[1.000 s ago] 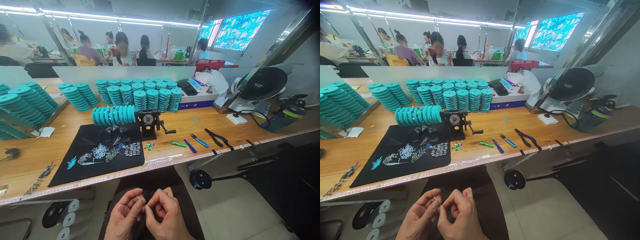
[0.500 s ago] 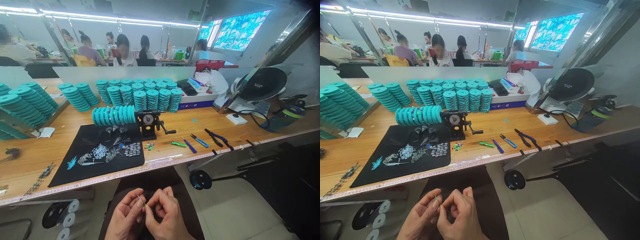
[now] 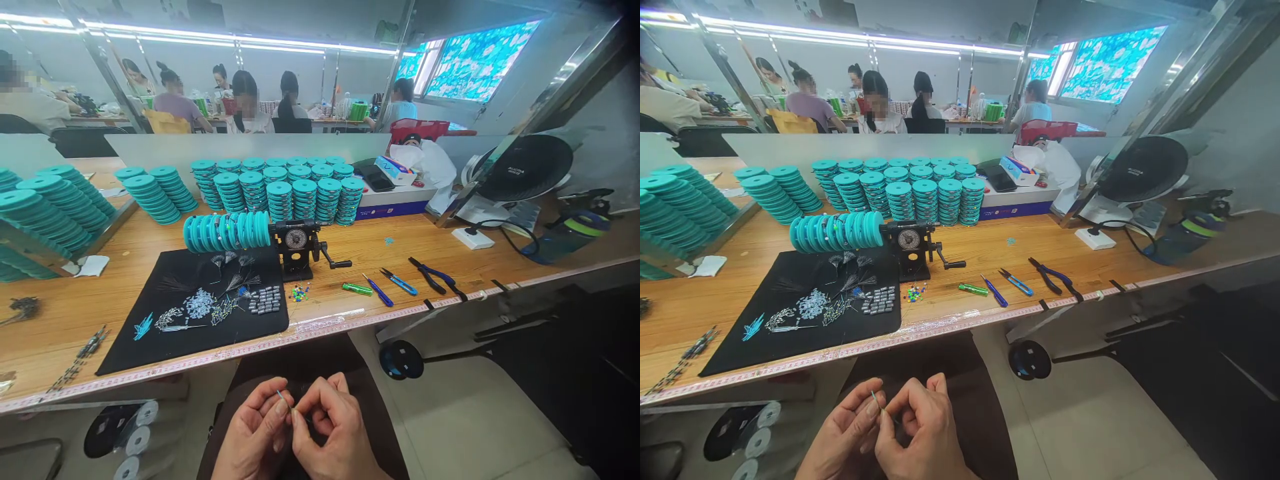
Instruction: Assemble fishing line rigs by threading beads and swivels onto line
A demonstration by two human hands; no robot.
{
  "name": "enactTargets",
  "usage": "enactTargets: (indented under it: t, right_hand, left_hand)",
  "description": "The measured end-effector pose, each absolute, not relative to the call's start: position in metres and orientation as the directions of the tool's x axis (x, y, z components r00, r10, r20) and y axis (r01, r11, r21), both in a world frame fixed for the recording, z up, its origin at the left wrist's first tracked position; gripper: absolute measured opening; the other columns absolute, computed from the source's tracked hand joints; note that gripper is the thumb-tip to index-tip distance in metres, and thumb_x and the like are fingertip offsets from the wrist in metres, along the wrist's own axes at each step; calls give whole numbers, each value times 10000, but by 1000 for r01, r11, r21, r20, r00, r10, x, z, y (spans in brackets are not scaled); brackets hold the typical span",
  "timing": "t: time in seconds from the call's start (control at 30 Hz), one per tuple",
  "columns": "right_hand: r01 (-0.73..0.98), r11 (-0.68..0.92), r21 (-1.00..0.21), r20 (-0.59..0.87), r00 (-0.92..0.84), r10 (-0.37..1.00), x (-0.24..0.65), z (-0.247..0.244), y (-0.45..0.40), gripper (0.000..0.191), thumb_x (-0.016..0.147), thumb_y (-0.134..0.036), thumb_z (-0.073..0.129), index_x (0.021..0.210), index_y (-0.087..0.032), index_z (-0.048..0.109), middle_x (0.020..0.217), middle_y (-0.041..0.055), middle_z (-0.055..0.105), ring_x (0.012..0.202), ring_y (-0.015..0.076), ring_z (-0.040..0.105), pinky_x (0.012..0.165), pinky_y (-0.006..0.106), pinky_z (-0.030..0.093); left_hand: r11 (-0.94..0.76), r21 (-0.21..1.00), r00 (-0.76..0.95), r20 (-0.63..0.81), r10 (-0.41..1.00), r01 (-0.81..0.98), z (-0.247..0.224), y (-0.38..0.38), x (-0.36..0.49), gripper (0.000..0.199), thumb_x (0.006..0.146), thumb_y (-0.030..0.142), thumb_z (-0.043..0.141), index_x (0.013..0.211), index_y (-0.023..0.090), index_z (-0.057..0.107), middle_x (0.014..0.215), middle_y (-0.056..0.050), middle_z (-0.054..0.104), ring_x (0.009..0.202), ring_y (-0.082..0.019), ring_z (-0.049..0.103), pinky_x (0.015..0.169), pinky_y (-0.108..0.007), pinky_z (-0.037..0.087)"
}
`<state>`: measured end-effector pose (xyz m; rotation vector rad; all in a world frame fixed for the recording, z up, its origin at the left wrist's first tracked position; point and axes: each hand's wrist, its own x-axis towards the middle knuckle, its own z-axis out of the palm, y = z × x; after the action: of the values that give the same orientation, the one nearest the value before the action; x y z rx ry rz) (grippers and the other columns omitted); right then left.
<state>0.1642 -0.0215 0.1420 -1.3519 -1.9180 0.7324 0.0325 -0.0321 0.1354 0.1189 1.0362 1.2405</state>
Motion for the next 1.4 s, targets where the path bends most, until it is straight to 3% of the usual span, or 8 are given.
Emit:
enactTargets:
  t: [0.37, 1.0, 1.2, 1.4]
  right_hand:
    - [587, 308, -749, 197, -246, 949, 165, 144, -22, 129, 681, -90, 563, 660, -208, 514, 513, -53, 360, 594, 160, 455, 563, 252, 392]
    - [578, 263, -773, 144, -245, 959, 164, 141, -22, 110, 695, -110, 566, 664, -202, 514, 527, -37, 418, 609, 168, 468, 570, 252, 398]
    - [531, 95, -842, -32, -226, 974, 163, 148, -19, 101, 705, -132, 572, 654, -199, 515, 538, -36, 392, 640, 175, 475, 575, 249, 385]
    - [226, -167, -960, -223, -255, 941, 162, 152, -16, 143, 786, -227, 567, 679, -199, 477, 526, -92, 297, 483, 92, 251, 469, 237, 241]
  left_hand:
    - [365, 649, -79, -549, 832, -668, 136, -33, 30, 402, 508, 246, 930, 838, 143, 726, 649, -20, 709, 425, -53, 524, 400, -145, 370]
    - [311, 726, -122, -476, 871, -614, 130, -39, 30, 372, 574, 292, 898, 878, 163, 726, 686, -22, 702, 572, -109, 620, 523, -173, 473]
    - [300, 769, -153, -454, 878, -564, 130, -40, 30, 390, 579, 338, 889, 884, 160, 723, 695, -31, 689, 563, -115, 603, 480, -175, 443]
    - [279, 807, -180, -423, 888, -521, 133, -41, 30, 379, 586, 350, 881, 887, 172, 733, 709, -32, 668, 580, -115, 578, 443, -155, 407]
